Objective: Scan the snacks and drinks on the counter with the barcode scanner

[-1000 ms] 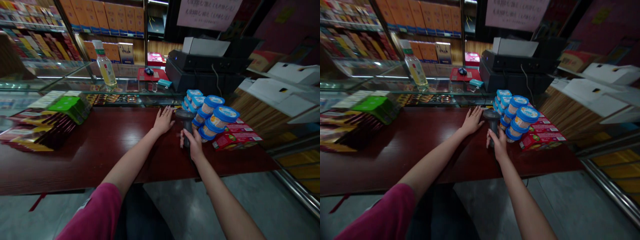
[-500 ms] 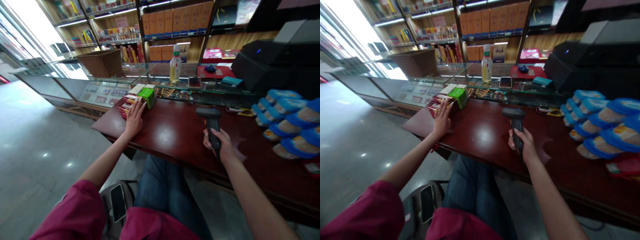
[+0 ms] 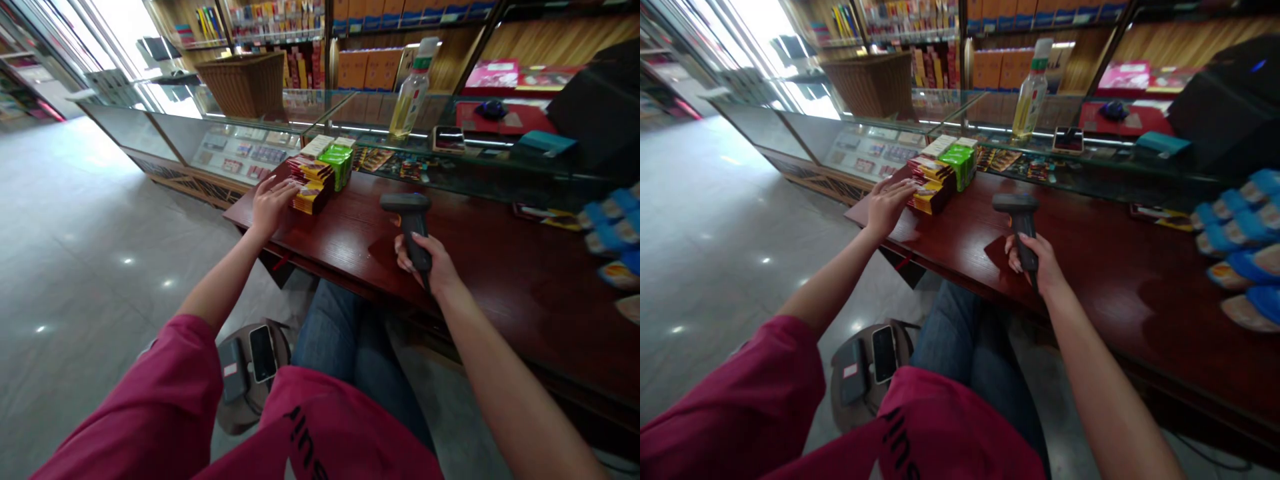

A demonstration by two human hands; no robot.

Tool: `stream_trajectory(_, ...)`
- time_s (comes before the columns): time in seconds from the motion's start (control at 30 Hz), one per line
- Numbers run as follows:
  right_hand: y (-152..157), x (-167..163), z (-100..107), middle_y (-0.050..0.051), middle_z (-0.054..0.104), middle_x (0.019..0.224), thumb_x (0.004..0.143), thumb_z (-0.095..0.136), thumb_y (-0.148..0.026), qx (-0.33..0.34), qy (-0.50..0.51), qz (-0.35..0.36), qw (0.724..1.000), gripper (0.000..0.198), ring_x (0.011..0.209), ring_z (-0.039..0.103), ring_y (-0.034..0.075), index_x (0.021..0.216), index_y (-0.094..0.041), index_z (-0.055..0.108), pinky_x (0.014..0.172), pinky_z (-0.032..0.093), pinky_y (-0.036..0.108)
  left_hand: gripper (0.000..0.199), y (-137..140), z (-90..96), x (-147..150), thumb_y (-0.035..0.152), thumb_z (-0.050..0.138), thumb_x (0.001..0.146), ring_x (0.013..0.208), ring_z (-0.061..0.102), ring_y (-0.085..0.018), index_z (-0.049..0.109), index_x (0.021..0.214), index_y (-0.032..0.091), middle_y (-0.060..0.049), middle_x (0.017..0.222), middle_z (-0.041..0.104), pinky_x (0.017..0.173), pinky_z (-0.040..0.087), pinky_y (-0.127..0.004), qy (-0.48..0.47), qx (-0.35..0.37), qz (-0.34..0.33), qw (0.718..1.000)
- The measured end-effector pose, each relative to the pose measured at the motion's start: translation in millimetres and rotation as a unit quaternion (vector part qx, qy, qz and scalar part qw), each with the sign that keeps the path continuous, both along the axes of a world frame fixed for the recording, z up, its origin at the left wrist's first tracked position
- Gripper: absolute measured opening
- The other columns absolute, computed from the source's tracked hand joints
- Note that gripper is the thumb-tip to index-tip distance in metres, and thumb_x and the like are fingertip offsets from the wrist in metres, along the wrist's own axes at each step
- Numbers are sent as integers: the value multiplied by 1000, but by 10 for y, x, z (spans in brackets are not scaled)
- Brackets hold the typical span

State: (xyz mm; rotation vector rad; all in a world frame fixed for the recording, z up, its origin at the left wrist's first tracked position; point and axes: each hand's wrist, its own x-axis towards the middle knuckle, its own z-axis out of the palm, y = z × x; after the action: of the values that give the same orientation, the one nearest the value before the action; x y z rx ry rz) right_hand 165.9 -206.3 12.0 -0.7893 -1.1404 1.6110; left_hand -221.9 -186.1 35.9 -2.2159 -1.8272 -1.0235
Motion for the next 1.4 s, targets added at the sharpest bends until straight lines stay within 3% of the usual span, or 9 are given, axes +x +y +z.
stream_trajectory(0.13, 15, 98, 16, 0, 68, 75, 73, 81, -49, 2, -1, 0, 1000, 38, 40, 44, 10, 97, -22, 69, 36, 35, 27, 27, -58, 54, 421, 32, 66, 102, 129, 73, -25, 82, 125, 32, -2, 131, 80, 118, 50, -40, -134, 39, -32, 990)
stream_trajectory(0.23, 25, 266, 28, -1, 67, 75, 73, 81, -46, 10, -3, -23, 1000, 37, 41, 46, 10, 100, -23, 70, 37, 37, 27, 24, 38, 41, 921, 30, 71, 99, 116, 78, -26, 85, 119, 27, -2, 121, 83, 105, 58, -36, -267, 43, -36, 962)
stream_trajectory(0.47, -77, 782, -41, -1, 67, 75, 75, 82, -44, 19, -26, -72, 997, 35, 41, 47, 10, 98, -22, 67, 36, 40, 26, 22, 676, -246, 2062, 29, 78, 95, 100, 80, -24, 85, 111, 17, -7, 108, 86, 88, 64, -33, -528, -114, -100, 836)
stream_trajectory(0.53, -114, 844, -70, -1, 67, 75, 75, 82, -46, 20, -24, -82, 996, 36, 41, 47, 9, 94, -22, 66, 35, 40, 25, 24, 817, -357, 2303, 28, 76, 96, 93, 81, -23, 84, 115, 14, -9, 106, 86, 83, 65, -34, -577, -166, -108, 792)
stream_trajectory(0.6, -124, 861, -101, -2, 67, 75, 75, 83, -48, 22, -24, -87, 996, 36, 40, 47, 9, 93, -22, 65, 34, 40, 25, 25, 913, -460, 2464, 28, 78, 95, 90, 81, -23, 83, 115, 13, -10, 105, 85, 82, 65, -35, -598, -185, -110, 772)
stream_trajectory(0.9, -106, 818, -135, -3, 65, 74, 83, 84, -45, 32, -68, -80, 994, 30, 43, 52, 9, 89, -22, 65, 35, 41, 23, 25, 996, -645, 2498, 29, 80, 91, 92, 81, -22, 85, 110, 14, -10, 105, 85, 85, 64, -32, -571, -149, -139, 795)
stream_trajectory(1.1, -116, 809, -120, -4, 64, 75, 82, 84, -43, 30, -63, -78, 995, 42, 43, 51, 9, 117, -24, 70, 34, 40, 23, 27, 998, -655, 2538, 37, 85, 87, 90, 80, -20, 86, 103, 16, -6, 90, 85, 81, 63, -28, -557, -146, -105, 811)
stream_trajectory(1.27, -113, 818, -150, -3, 64, 74, 81, 85, -46, 35, -49, -94, 994, 33, 42, 50, 9, 91, -23, 63, 34, 39, 24, 29, 964, -632, 2501, 34, 83, 88, 97, 81, -24, 85, 110, 15, -9, 107, 85, 87, 65, -33, -564, -140, -131, 803)
stream_trajectory(1.4, -73, 943, -155, -4, 64, 75, 79, 85, -46, 42, -29, -171, 984, 35, 43, 50, 8, 88, -24, 59, 35, 42, 23, 25, 932, -549, 2543, 31, 79, 91, 105, 81, -26, 85, 112, 19, -7, 112, 85, 94, 64, -36, -492, -101, -141, 853)
